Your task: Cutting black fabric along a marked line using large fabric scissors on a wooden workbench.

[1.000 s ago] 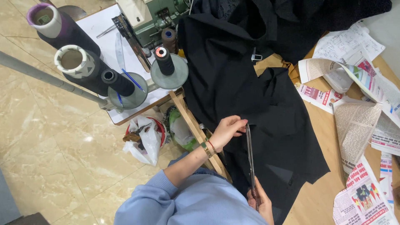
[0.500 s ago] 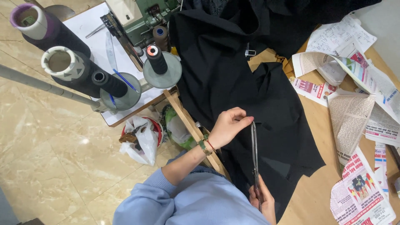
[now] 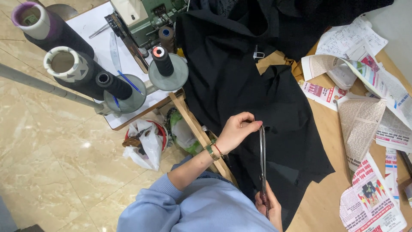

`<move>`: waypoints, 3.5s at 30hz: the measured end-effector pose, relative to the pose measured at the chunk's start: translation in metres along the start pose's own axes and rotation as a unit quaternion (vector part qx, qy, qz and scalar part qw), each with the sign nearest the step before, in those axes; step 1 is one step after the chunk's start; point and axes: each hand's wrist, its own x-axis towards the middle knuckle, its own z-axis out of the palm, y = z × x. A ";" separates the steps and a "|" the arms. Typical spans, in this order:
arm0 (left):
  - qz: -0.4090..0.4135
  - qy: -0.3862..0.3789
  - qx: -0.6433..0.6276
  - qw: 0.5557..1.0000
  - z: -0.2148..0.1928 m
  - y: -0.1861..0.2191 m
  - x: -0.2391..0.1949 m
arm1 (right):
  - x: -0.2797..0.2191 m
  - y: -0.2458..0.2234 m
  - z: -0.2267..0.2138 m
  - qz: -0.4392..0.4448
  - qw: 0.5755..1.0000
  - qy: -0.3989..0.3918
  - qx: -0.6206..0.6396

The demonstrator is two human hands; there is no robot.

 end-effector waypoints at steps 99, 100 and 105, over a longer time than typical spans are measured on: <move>-0.004 -0.052 -0.123 0.991 -0.015 -0.021 0.027 | -0.021 -0.065 0.055 -0.083 0.980 -0.148 -0.106; -0.006 -0.054 -0.123 0.991 -0.014 -0.022 0.027 | -0.022 -0.067 0.056 -0.082 0.980 -0.146 -0.105; 0.004 -0.046 -0.098 0.994 -0.013 -0.022 0.027 | -0.022 -0.079 0.068 -0.089 0.981 -0.133 -0.112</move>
